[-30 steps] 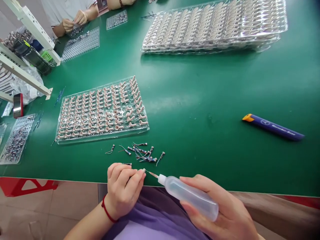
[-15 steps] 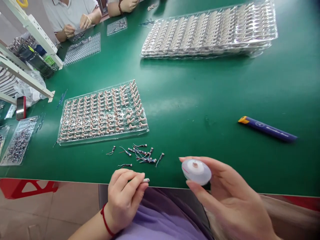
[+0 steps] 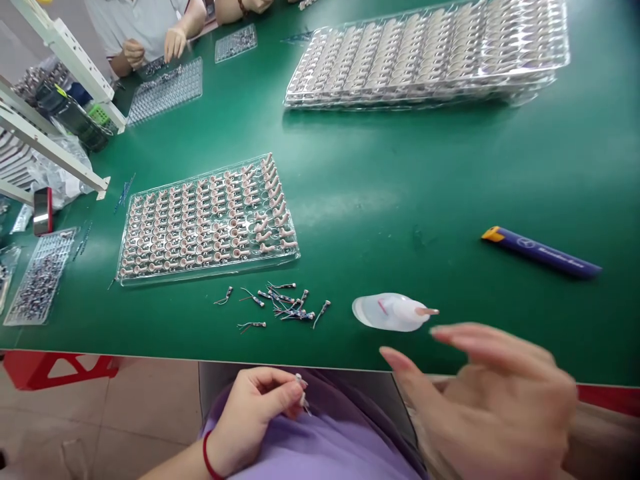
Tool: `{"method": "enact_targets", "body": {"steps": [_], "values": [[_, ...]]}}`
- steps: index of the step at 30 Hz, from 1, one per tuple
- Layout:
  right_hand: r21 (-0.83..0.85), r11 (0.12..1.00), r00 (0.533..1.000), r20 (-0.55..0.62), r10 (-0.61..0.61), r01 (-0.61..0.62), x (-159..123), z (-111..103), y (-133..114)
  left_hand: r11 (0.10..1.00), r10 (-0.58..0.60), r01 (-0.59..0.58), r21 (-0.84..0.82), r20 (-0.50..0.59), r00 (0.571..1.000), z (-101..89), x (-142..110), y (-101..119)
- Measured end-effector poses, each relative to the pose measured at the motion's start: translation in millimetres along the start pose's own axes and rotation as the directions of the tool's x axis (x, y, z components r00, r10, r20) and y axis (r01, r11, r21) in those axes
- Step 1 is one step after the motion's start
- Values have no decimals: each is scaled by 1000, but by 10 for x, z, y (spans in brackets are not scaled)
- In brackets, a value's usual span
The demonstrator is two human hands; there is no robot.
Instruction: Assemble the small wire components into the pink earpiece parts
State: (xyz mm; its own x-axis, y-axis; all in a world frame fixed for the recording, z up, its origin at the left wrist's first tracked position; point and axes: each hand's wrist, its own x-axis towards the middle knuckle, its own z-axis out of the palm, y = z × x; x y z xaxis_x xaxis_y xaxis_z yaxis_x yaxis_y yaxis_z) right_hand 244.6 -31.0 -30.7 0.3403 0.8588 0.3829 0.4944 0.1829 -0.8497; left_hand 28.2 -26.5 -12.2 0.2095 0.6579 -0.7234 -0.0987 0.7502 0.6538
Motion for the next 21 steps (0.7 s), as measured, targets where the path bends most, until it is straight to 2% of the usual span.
{"method": "enact_targets", "body": {"steps": [1, 2, 4, 5, 7, 14, 21], "values": [[-23, 997, 996, 48, -72, 73, -52, 17, -49, 1000, -10, 10, -5, 6, 1000, 4, 11, -6], [-14, 985, 973, 162, -165, 169, -97, 42, -96, 1000, -18, 18, -5, 14, 1000, 7, 24, -14], [49, 951, 898, 319, -304, 305, -160, 110, -172, 1000, -20, 20, 1, 31, 999, 9, 53, -35], [75, 938, 868, 360, -342, 339, -176, 147, -195, 1000, -14, 14, 4, 39, 999, 9, 69, -46], [80, 932, 855, 378, -356, 353, -186, 210, -214, 1000, 7, -8, 6, 47, 999, 11, 95, -62], [34, 937, 858, 391, -332, 347, -174, 260, -193, 997, 74, -75, 17, 40, 996, 46, 128, -72], [37, 943, 873, 366, -321, 331, -177, 288, -216, 996, 85, -85, -3, -2, 996, 72, 152, -108]]}}
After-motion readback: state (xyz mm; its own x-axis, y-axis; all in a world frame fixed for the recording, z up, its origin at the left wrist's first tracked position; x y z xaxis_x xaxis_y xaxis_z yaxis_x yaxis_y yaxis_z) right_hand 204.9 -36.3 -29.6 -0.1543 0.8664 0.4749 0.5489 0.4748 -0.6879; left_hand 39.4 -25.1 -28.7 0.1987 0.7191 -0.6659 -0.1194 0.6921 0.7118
